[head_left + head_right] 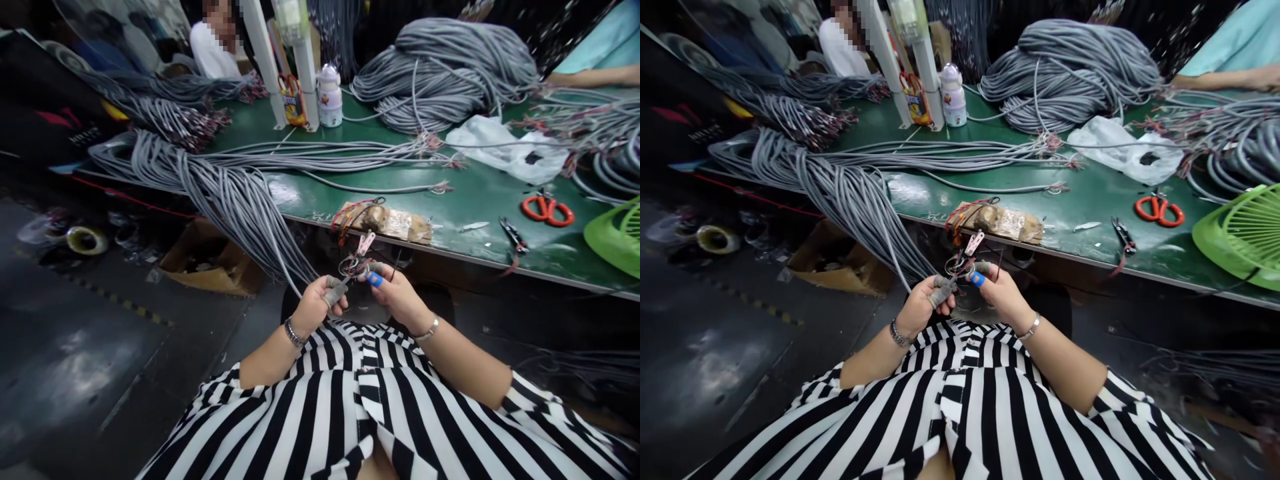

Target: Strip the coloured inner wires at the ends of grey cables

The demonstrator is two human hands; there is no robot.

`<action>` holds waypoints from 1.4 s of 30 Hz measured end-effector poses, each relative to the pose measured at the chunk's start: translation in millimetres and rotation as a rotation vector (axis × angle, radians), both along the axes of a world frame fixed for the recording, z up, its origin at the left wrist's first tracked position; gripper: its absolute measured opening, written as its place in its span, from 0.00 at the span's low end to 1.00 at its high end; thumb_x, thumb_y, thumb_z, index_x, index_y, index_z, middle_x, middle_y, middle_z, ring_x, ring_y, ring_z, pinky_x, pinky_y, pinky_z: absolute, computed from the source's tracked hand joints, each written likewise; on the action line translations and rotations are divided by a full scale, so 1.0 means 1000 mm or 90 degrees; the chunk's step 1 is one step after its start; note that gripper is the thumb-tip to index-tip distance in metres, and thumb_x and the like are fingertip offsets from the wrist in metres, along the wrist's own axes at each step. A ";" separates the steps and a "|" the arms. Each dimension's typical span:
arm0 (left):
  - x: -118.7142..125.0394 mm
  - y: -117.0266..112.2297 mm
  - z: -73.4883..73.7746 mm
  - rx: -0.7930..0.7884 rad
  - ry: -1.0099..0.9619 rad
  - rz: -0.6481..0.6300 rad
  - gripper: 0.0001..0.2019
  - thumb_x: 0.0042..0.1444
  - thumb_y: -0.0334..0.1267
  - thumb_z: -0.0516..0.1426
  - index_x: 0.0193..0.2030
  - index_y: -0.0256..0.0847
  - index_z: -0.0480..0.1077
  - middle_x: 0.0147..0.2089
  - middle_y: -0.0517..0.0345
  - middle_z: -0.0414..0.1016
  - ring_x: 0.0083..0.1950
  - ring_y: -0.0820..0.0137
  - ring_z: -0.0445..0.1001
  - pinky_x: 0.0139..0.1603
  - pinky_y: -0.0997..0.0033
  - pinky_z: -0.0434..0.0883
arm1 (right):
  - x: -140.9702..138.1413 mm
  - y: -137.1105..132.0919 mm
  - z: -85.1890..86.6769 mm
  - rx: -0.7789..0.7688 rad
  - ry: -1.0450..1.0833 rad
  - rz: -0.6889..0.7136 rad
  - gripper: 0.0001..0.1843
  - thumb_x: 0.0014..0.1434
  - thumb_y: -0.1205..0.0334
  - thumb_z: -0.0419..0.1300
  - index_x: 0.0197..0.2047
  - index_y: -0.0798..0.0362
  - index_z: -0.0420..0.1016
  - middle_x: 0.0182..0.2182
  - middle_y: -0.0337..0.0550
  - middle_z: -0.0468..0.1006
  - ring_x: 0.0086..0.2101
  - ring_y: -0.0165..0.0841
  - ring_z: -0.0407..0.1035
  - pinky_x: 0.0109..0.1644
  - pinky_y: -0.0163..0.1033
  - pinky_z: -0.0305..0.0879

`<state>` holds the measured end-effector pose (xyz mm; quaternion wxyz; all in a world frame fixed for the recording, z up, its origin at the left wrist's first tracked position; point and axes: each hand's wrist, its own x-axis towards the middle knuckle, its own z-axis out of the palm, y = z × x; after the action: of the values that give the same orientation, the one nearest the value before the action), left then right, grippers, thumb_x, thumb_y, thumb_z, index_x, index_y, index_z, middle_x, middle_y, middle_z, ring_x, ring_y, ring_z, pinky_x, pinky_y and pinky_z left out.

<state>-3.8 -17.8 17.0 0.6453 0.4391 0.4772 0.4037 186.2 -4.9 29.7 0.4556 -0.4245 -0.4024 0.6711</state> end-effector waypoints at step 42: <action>-0.026 0.005 -0.008 0.063 -0.145 0.121 0.23 0.45 0.57 0.66 0.30 0.39 0.68 0.17 0.68 0.62 0.13 0.83 0.53 0.15 0.80 0.50 | -0.012 -0.001 -0.012 0.391 -0.271 0.299 0.09 0.62 0.58 0.58 0.33 0.53 0.74 0.27 0.41 0.75 0.28 0.30 0.68 0.34 0.36 0.64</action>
<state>-29.8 -12.6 9.1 0.6318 0.3750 0.4195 0.5332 174.5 -6.3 18.0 0.3025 -0.2953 -0.7538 0.5030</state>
